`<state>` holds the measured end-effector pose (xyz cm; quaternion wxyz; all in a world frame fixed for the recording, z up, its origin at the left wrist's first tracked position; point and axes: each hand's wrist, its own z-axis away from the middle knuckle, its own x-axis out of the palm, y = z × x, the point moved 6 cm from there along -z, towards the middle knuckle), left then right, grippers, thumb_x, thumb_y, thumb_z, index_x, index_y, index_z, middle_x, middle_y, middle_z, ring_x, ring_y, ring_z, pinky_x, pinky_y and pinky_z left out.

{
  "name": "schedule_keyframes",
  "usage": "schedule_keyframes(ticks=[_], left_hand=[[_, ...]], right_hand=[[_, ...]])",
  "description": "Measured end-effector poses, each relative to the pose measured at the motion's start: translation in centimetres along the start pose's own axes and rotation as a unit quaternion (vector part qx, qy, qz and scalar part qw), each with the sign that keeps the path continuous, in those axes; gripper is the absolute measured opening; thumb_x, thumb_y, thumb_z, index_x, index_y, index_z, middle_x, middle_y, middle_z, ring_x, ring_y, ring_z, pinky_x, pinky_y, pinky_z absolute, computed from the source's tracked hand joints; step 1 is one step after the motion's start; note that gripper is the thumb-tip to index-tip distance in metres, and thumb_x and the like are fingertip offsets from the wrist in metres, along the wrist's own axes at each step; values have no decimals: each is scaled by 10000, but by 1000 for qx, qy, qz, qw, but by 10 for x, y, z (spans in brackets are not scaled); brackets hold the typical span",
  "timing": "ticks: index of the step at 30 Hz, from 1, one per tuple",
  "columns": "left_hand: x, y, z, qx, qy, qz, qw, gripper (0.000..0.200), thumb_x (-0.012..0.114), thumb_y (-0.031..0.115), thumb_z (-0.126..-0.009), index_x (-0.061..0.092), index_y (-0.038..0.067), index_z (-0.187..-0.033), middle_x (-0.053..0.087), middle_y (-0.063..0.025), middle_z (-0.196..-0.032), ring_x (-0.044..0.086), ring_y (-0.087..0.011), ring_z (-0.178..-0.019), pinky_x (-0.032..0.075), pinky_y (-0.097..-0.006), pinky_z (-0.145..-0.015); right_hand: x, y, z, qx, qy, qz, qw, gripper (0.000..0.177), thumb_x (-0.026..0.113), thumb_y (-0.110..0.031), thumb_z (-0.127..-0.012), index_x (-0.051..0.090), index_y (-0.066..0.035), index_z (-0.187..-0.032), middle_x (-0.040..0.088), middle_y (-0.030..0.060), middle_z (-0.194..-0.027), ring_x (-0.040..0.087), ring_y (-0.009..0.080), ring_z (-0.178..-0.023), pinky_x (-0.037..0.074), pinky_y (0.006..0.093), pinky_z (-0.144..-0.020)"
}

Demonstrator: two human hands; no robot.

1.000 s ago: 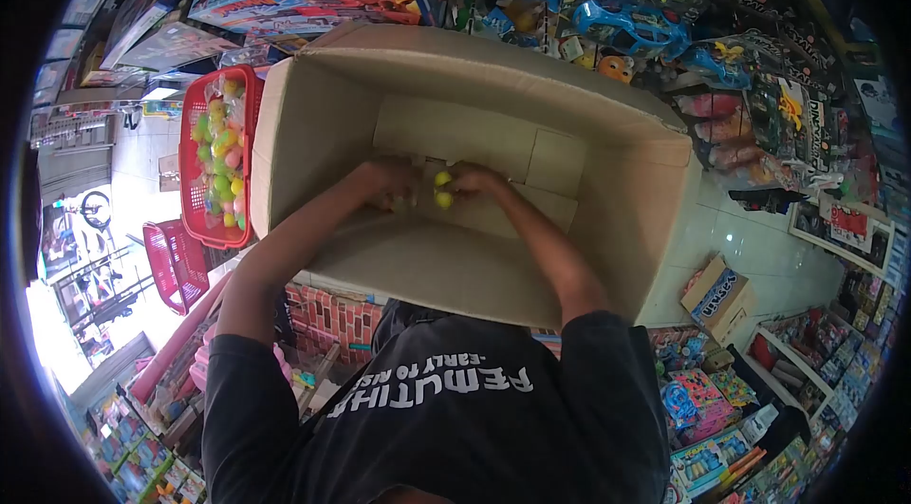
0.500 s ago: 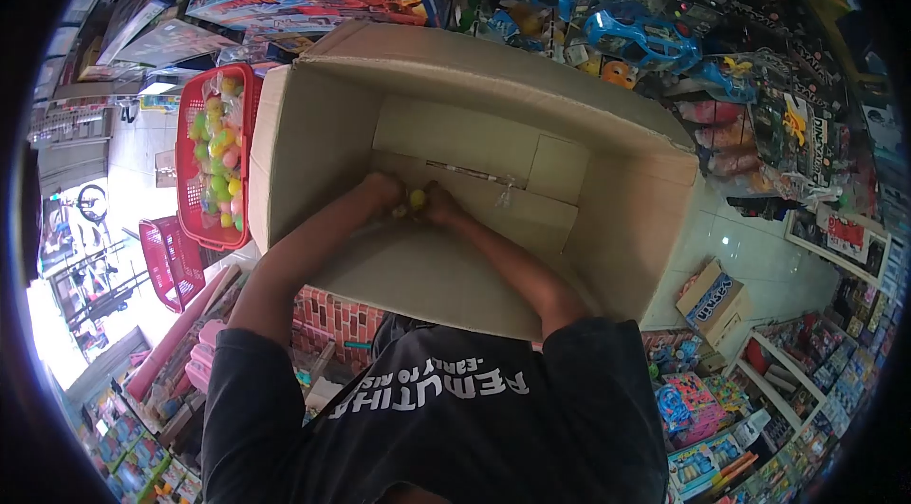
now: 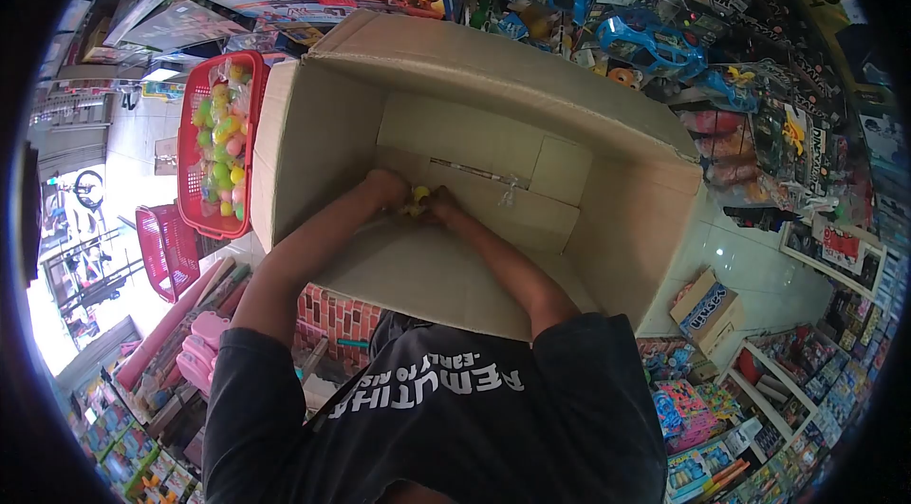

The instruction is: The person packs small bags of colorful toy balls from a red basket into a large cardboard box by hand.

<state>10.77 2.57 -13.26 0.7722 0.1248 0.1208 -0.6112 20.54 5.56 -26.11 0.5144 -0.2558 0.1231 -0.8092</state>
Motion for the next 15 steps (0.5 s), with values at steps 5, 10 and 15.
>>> schedule_keyframes(ticks=[5, 10, 15], left_hand=[[7, -1, -15, 17, 51, -10, 998, 359, 697, 209, -669, 662, 227, -1026, 650, -37, -994, 620, -205, -927, 500, -359, -775], [-14, -2, 10, 34, 33, 5, 999, 355, 704, 157, -641, 674, 131, -994, 650, -95, -999, 611, -251, -954, 488, -355, -806], [-19, -12, 14, 84, -45, 63, 993, 741, 721, 79, -536, 519, 125, -1248, 634, -108, -1037, 612, -277, -945, 504, -336, -781]], right_hand=[[-2, -4, -1, -34, 33, 49, 998, 233, 569, -146, -847, 541, 61, -949, 614, 139, -784, 625, 195, -599, 540, 297, -530], [-8, -18, 3, -11, -31, 220, 975, 367, 638, -353, -795, 598, 10, -759, 531, 46, -521, 511, 145, -419, 427, 268, -388], [-17, -77, 54, -123, -81, 440, 886, 478, 614, -433, -791, 580, 13, -958, 595, 99, -727, 573, 168, -624, 478, 310, -519]])
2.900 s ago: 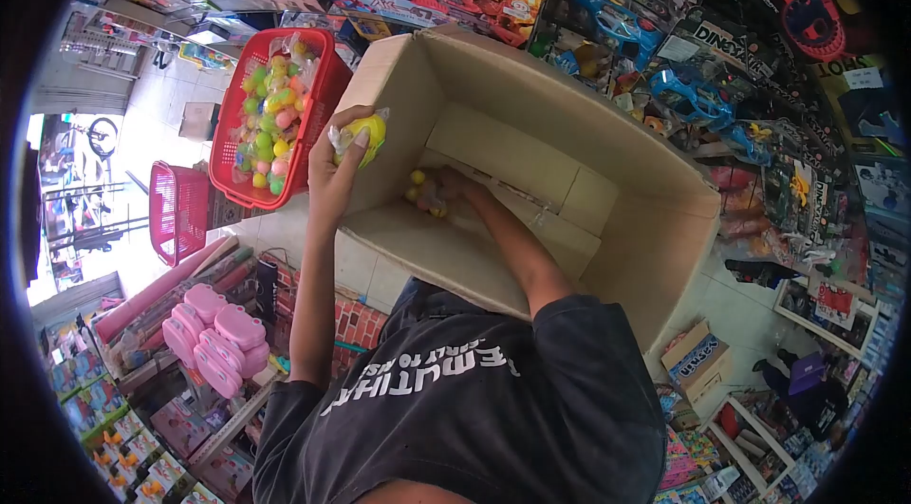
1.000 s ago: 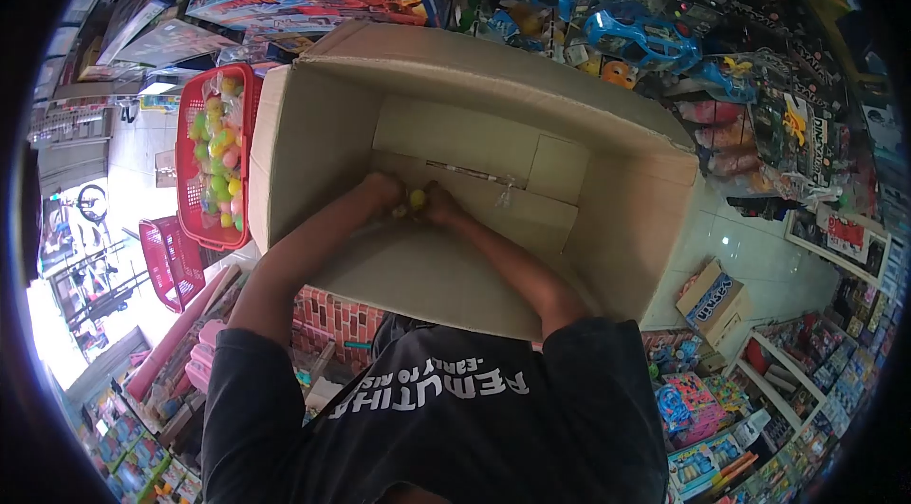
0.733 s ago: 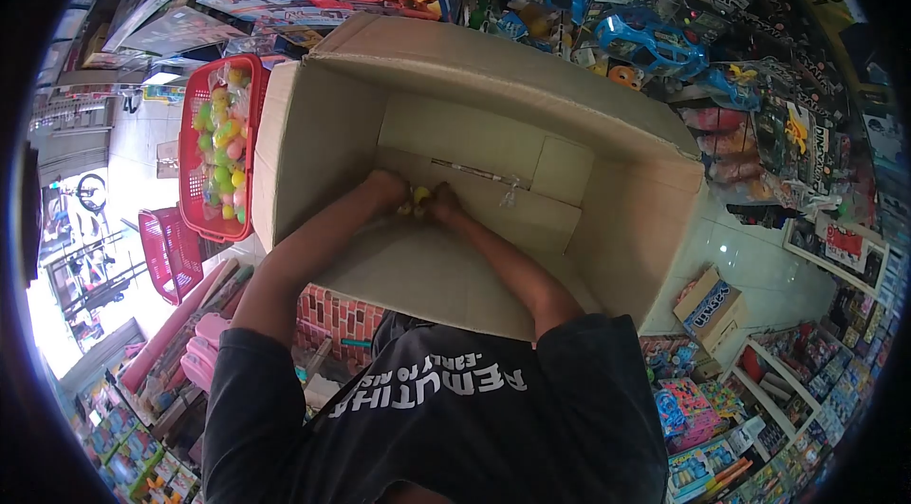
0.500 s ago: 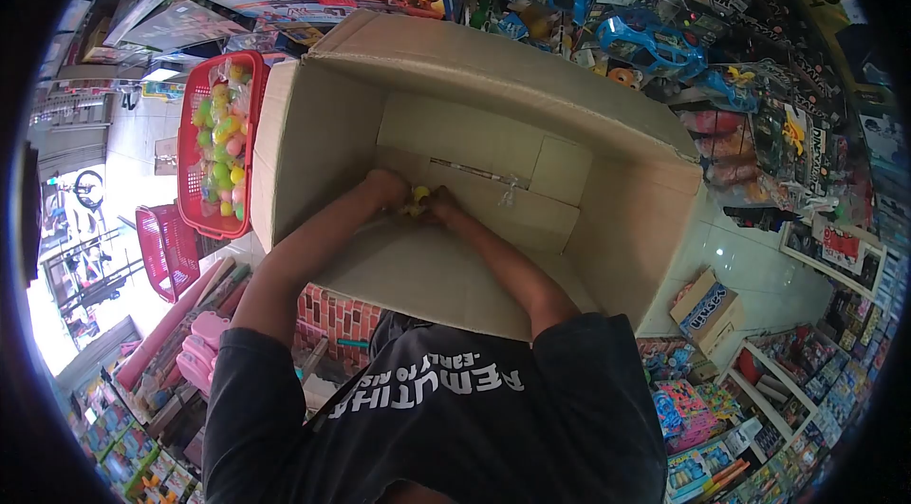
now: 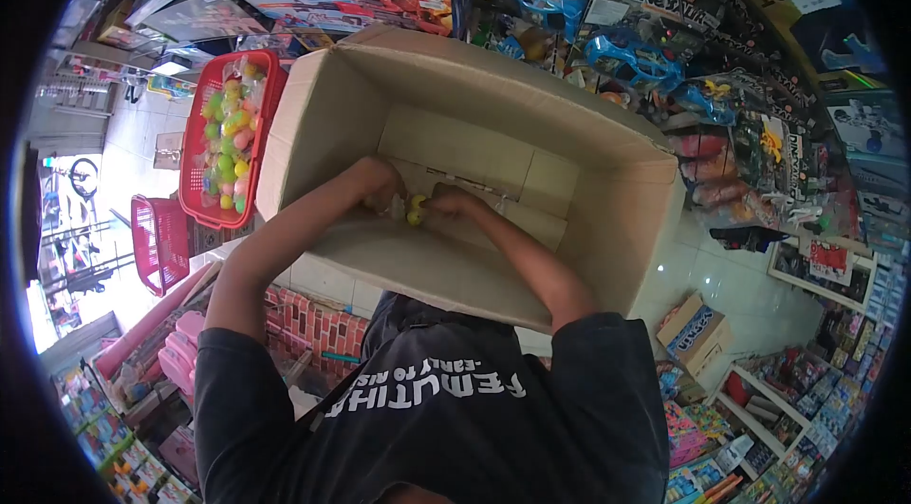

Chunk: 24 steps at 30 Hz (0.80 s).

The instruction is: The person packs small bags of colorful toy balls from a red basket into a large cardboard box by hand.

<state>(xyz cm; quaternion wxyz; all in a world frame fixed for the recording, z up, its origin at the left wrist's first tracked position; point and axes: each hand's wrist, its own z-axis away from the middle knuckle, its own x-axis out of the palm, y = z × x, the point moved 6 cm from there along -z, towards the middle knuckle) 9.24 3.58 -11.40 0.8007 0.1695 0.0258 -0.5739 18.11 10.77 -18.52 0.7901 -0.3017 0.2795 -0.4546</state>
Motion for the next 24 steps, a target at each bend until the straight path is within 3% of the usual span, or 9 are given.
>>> schedule_keyframes(ticks=[5, 7, 9, 10, 14, 16, 19, 22, 24], left_hand=[[-7, 3, 45, -10, 162, 62, 985, 621, 668, 87, -647, 497, 68, -1243, 607, -122, -1078, 591, -246, -997, 500, -334, -780], [-9, 19, 96, 6, 256, 97, 962, 547, 637, 83, -699, 502, 52, -1229, 591, -129, -1102, 581, -230, -1017, 495, -328, -785], [-17, 41, 173, 102, 529, 203, 818, 397, 583, 82, -793, 522, 42, -1183, 564, -129, -1119, 577, -223, -995, 473, -307, -805], [-7, 54, 196, 97, 533, 203, 816, 397, 583, 82, -793, 522, 42, -1183, 564, -129, -1119, 577, -223, -995, 473, -307, -805], [71, 74, 252, 197, 634, 556, 501, 262, 572, 116, -869, 538, -12, -1095, 569, -79, -1055, 564, -171, -943, 448, -292, -814], [136, 79, 232, 216, 606, 641, 418, 245, 567, 110, -877, 546, -26, -1080, 586, -58, -1025, 557, -142, -943, 447, -279, -809], [193, 89, 206, 172, 588, 688, 389, 253, 564, 107, -876, 554, -14, -1097, 603, -55, -1014, 565, -145, -932, 450, -275, -801], [255, 75, 142, 65, 568, 684, 453, 277, 588, 159, -862, 574, 22, -1102, 620, -70, -969, 578, -139, -894, 464, -276, -761], [311, 53, 80, -91, 545, 590, 589, 284, 601, 222, -843, 598, 53, -1071, 635, -90, -902, 590, -133, -842, 474, -274, -727]], right_hand=[[-46, -39, 34, 54, -14, 79, 995, 524, 609, -421, -799, 513, -31, -1136, 596, 124, -953, 575, 184, -879, 480, 322, -711], [-57, -73, 51, -155, 43, 85, 983, 464, 584, -368, -837, 511, -23, -1139, 599, 118, -927, 576, 185, -872, 463, 312, -762], [-63, -104, 80, -194, 38, 62, 978, 463, 582, -381, -840, 513, -25, -1128, 601, 117, -915, 575, 193, -869, 460, 312, -765], [-65, -125, 101, -226, 32, 31, 973, 463, 581, -393, -842, 514, -27, -1118, 603, 116, -902, 575, 200, -866, 456, 312, -768], [-50, -197, 188, -258, 33, 18, 966, 318, 562, -264, -880, 516, -20, -1079, 581, 45, -904, 547, 127, -842, 443, 279, -769], [-29, -213, 219, -245, 42, 3, 969, 293, 568, -235, -877, 522, -27, -1078, 577, 25, -888, 540, 104, -836, 445, 271, -763], [22, -231, 247, -278, 41, 18, 959, 282, 586, -207, -859, 523, -29, -1069, 598, 79, -881, 571, 146, -844, 452, 294, -772], [87, -244, 237, -302, -101, 3, 948, 314, 557, -240, -883, 523, -30, -1113, 599, 55, -972, 561, 122, -915, 441, 280, -821], [133, -230, 196, -276, -191, -5, 942, 327, 549, -247, -888, 518, -31, -1130, 603, 77, -1004, 562, 131, -947, 437, 285, -841]])
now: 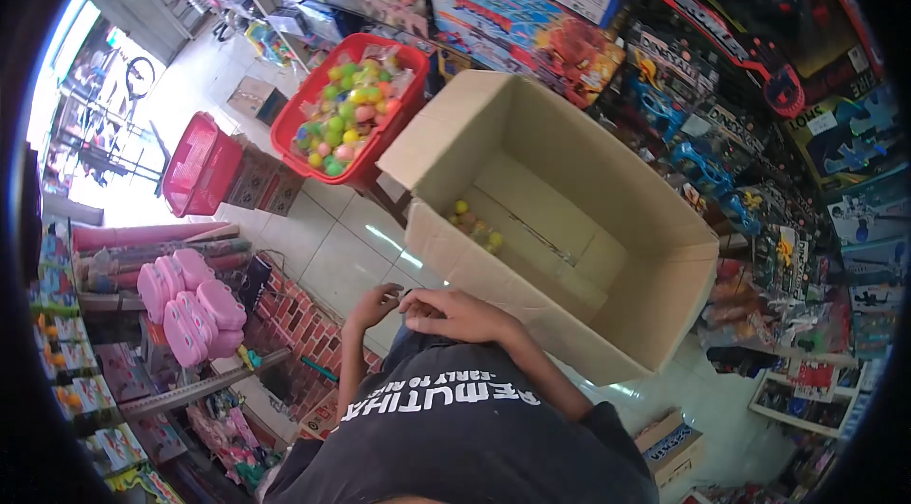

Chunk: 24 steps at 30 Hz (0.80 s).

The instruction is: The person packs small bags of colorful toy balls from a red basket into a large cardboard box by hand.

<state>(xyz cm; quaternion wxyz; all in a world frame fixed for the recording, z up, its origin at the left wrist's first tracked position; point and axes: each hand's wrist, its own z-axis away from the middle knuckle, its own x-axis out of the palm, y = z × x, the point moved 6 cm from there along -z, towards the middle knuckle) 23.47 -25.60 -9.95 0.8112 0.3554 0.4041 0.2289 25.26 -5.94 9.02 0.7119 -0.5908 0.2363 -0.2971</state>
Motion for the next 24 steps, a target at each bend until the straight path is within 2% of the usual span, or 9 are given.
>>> schedule_keyframes(ticks=[4, 6, 8, 11, 13, 15, 19, 21, 24], left_hand=[[32, -128, -13, 21, 12, 53, 998, 302, 605, 267, -821, 610, 55, -1036, 633, -96, -843, 595, -141, -771, 489, -286, -667], [42, -180, -1, -153, 23, 188, 970, 314, 595, 276, -816, 610, 47, -1031, 629, -92, -832, 590, -154, -728, 494, -304, -595], [53, -229, 15, -245, 1, 218, 945, 329, 571, 302, -822, 597, 84, -1067, 614, -61, -927, 576, -192, -775, 492, -334, -643], [39, -258, 40, -294, -52, 213, 930, 351, 580, 333, -815, 600, 78, -1055, 612, -70, -933, 575, -198, -800, 488, -352, -646], [26, -283, 48, -312, -66, 141, 937, 390, 577, 365, -818, 581, 81, -1085, 610, -78, -954, 573, -201, -822, 484, -359, -653], [13, -293, 54, -306, -26, 187, 933, 380, 576, 362, -824, 587, 68, -1065, 613, -73, -919, 557, -181, -755, 472, -334, -594], [-3, -302, 55, -303, 37, 269, 913, 418, 568, 380, -836, 552, 67, -1112, 613, -77, -945, 543, -167, -751, 460, -324, -595], [-10, -299, 55, -308, 49, 282, 907, 430, 564, 389, -839, 541, 72, -1128, 611, -78, -963, 545, -171, -777, 464, -337, -627], [-20, -275, 40, -315, 36, 327, 890, 439, 559, 406, -842, 536, 82, -1139, 604, -78, -989, 548, -179, -824, 462, -351, -683]], right_hand=[[37, 115, -73, 64, -9, -36, 997, 312, 559, -251, -883, 529, -34, -1105, 612, 70, -953, 571, 136, -906, 451, 279, -799], [50, 187, -99, 97, 29, -31, 994, 289, 570, -247, -874, 543, -40, -1074, 619, 67, -929, 577, 134, -874, 456, 275, -778], [55, 272, -116, 135, 102, 19, 985, 265, 597, -254, -848, 572, -47, -1012, 632, 67, -875, 594, 144, -820, 467, 280, -744], [49, 378, -115, 182, 159, 182, 953, 272, 648, -276, -783, 629, -44, -923, 647, 95, -829, 622, 189, -809, 472, 314, -735], [37, 387, -97, 297, 190, 148, 924, 295, 672, -304, -743, 658, -38, -868, 648, 109, -822, 624, 216, -818, 473, 336, -738], [20, 436, -85, 312, 316, 86, 892, 285, 677, -310, -722, 675, -42, -819, 647, 101, -805, 620, 204, -798, 475, 321, -733], [9, 413, -82, 331, 349, 95, 872, 305, 650, -336, -743, 657, -69, -891, 643, 70, -837, 613, 189, -806, 477, 326, -730], [22, 403, -92, 344, 373, -218, 834, 312, 607, -344, -788, 608, -101, -984, 625, 34, -900, 599, 168, -835, 467, 333, -738], [25, 371, -131, 320, 308, -234, 865, 326, 577, -365, -818, 553, -125, -1037, 600, 17, -960, 577, 154, -881, 453, 340, -754]])
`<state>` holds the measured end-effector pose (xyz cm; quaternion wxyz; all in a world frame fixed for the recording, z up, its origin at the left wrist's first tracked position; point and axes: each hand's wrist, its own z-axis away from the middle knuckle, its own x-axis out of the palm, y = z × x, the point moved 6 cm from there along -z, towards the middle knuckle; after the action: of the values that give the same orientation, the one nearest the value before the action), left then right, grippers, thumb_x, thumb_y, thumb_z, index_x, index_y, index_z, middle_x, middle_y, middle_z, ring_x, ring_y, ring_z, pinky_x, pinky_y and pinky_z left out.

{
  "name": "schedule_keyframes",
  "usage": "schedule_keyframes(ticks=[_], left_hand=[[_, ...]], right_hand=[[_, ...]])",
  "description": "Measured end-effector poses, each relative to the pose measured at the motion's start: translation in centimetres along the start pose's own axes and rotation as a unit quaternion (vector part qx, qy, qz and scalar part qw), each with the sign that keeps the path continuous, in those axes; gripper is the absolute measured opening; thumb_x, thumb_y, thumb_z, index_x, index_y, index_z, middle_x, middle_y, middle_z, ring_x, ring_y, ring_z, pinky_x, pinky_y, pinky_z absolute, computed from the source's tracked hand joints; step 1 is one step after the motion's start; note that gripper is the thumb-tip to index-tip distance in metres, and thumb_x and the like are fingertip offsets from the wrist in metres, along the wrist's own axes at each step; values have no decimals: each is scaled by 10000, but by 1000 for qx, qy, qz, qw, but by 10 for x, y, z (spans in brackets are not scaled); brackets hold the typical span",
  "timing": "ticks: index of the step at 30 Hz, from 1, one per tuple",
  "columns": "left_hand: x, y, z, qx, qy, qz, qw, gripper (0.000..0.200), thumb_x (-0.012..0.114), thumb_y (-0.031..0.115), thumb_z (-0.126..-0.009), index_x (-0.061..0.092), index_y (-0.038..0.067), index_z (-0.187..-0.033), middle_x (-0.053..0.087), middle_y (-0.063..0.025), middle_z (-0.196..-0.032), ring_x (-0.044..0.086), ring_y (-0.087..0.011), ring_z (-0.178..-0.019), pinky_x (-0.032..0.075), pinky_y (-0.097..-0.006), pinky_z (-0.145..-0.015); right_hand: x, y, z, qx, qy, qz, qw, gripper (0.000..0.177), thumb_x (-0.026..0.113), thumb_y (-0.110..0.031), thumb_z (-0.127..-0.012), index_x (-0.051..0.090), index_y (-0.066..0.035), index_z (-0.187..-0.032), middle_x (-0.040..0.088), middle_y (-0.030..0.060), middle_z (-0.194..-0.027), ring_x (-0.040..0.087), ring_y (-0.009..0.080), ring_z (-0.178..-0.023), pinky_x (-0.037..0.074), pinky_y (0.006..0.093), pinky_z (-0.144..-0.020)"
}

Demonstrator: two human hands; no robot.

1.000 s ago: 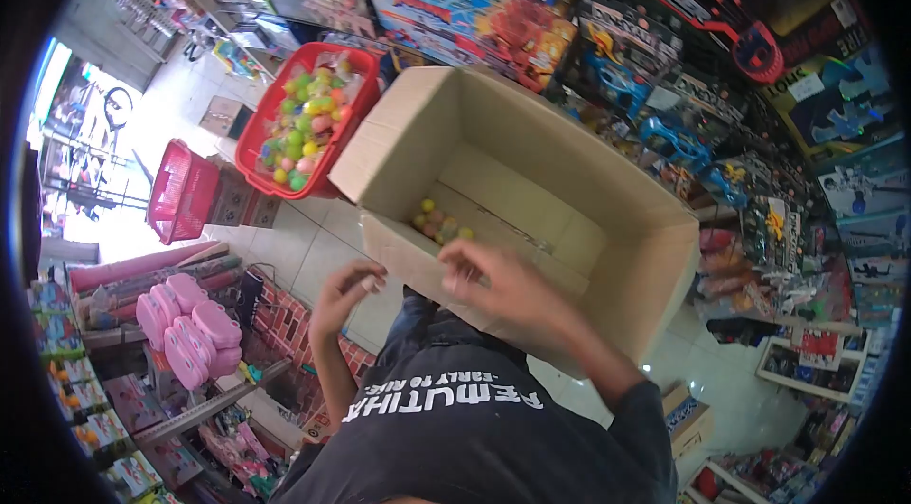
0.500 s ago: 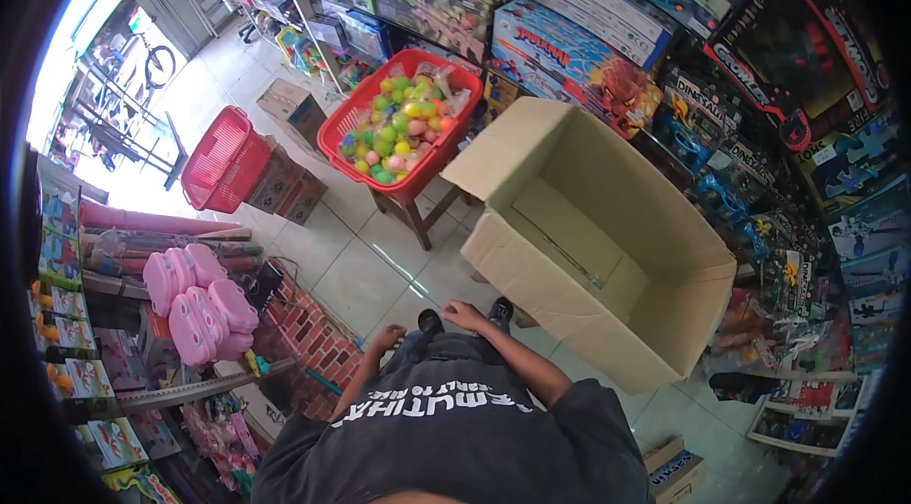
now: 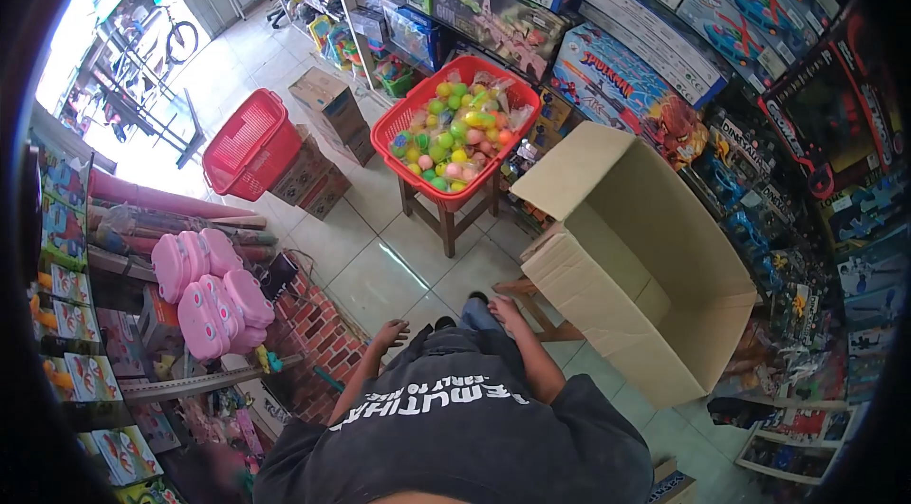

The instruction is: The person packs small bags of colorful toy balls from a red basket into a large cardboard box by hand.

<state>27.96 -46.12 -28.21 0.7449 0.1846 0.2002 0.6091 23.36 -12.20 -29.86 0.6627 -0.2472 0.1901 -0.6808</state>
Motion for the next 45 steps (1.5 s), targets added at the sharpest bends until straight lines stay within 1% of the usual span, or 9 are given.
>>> schedule_keyframes(ticks=[4, 11, 15, 18, 20, 22, 25, 27, 45], left_hand=[[6, 85, 14, 120, -36, -27, 992, 442, 556, 415, -843, 545, 71, -1120, 601, -69, -981, 552, -163, -843, 456, -323, -708], [-23, 266, 56, 389, 62, 44, 918, 281, 520, 213, -896, 551, 13, -1091, 619, -68, -943, 583, -144, -832, 456, -270, -728], [-30, 350, 71, 438, 92, 52, 893, 236, 522, 145, -894, 548, 4, -1081, 624, -76, -943, 595, -146, -847, 464, -263, -730], [-25, 405, 75, 465, 101, 14, 879, 212, 513, 126, -897, 548, 3, -1067, 622, -85, -941, 599, -151, -843, 475, -265, -722], [-17, 440, 80, 521, 115, -75, 842, 198, 504, 112, -898, 546, -3, -1054, 613, -94, -941, 602, -166, -862, 486, -275, -718], [-15, 460, 69, 490, 85, -118, 860, 229, 517, 110, -880, 529, -1, -1080, 574, -129, -1036, 598, -228, -919, 489, -306, -751], [-6, 474, 39, 498, 55, -228, 835, 360, 554, 144, -831, 479, 21, -1161, 445, -182, -1220, 509, -350, -1063, 430, -384, -885], [-4, 483, 27, 531, 74, -262, 803, 365, 551, 146, -828, 478, 23, -1164, 445, -187, -1215, 492, -360, -1082, 414, -394, -903], [-7, 492, -19, 501, -79, -443, 739, 388, 578, 229, -788, 546, 131, -1162, 407, -201, -1211, 463, -417, -1068, 413, -451, -900]], right_hand=[[63, -86, 12, -36, -72, 107, 991, 310, 564, -366, -855, 552, -111, -1031, 594, 19, -979, 556, 134, -941, 437, 316, -785], [147, -286, 71, -245, -211, 88, 942, 232, 535, -283, -896, 552, -68, -983, 596, 29, -911, 582, 109, -835, 448, 250, -729], [152, -364, 74, -324, -224, 92, 915, 182, 528, -217, -902, 547, -49, -968, 593, 33, -882, 587, 101, -811, 450, 235, -700], [144, -400, 54, -368, -155, 102, 911, 190, 573, -170, -864, 538, -22, -978, 596, 63, -911, 598, 125, -789, 461, 263, -682], [132, -430, 61, -493, 77, 248, 830, 250, 611, -140, -821, 519, -1, -1006, 590, 99, -957, 608, 169, -767, 471, 287, -683], [128, -427, 38, -470, 86, 249, 842, 361, 636, -128, -785, 488, -6, -1092, 564, 128, -1049, 618, 220, -782, 477, 317, -713], [127, -423, 21, -517, 122, 304, 791, 430, 628, -156, -795, 455, -27, -1167, 501, 146, -1167, 607, 280, -881, 477, 362, -749], [134, -415, 22, -569, 149, 350, 729, 471, 630, -224, -794, 461, -28, -1187, 401, 227, -1273, 487, 414, -1076, 463, 431, -807], [127, -417, 20, -460, 318, 246, 792, 267, 663, -182, -735, 497, -13, -859, 523, 143, -841, 544, 345, -781, 425, 408, -651]])
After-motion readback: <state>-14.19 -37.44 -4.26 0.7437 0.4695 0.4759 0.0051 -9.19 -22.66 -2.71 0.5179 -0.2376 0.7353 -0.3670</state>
